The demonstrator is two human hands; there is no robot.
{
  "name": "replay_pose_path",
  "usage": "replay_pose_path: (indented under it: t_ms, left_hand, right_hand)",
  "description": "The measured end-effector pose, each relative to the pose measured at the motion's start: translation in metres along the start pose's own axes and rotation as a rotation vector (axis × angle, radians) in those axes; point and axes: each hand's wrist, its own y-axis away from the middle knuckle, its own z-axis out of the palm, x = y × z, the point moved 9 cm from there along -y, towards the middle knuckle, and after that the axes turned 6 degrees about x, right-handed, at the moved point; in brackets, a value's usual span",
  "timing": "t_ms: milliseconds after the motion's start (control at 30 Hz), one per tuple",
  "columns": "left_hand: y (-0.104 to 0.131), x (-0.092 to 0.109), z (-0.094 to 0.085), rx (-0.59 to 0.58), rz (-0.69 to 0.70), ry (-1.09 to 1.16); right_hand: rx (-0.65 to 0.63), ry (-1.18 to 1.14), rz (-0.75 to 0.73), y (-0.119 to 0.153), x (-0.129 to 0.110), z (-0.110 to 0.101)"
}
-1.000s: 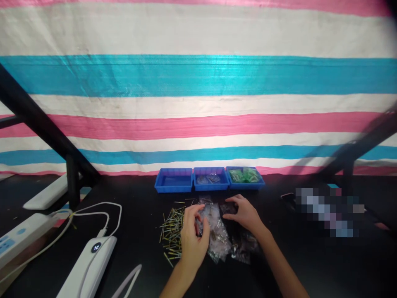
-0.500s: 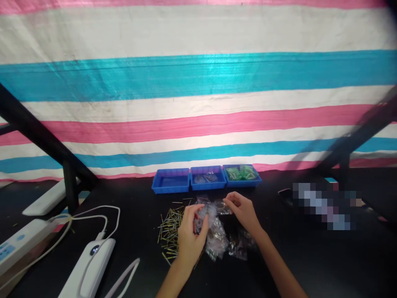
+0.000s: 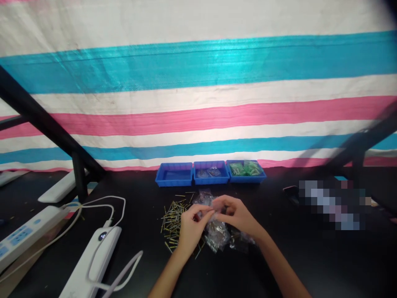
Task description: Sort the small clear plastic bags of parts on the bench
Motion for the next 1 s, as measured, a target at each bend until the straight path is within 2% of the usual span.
replay_pose_path:
  t_ms: [67,233,400,467,567,700,833,1000]
  left_hand:
    - [-0.003,0.0,-0.005,0.023,-0.001,0.017]
    - [-0.007,0.005,-0.014,0.059,0.129,0.015]
    - [-0.005,0.011,-0.018,0.104,0.217,-0.007]
    - [-0.004,0.014,-0.021,0.141,0.224,-0.017]
    - [-0.001,0.015,-0.023,0.189,0.213,-0.022]
    - [0.0,0.009,-0.02,0.188,0.113,0.003]
    - [0.0,0.004,-0.021,0.202,0.048,0.048]
    - [-0.001,0.003,-0.026,0.227,0.043,0.044]
  right_hand:
    - [-0.036,0.06,-0.031,0.001,-0.006,0.003]
    - [0.084,0.044,-0.194,-0.001,-0.014,-0.006]
    - [0.145,0.041,-0.234,-0.003,-0.011,-0.007]
    - [0.166,0.044,-0.213,-0.003,-0.009,-0.006]
    - [0.189,-0.027,-0.084,-0.004,0.005,-0.002]
    - [0.183,-0.146,0.083,-0.008,0.029,0.002]
    - [0.292,-0.178,0.134,-0.021,0.038,-0.016]
    - [0.366,-0.201,0.111,-0.046,0.031,-0.04]
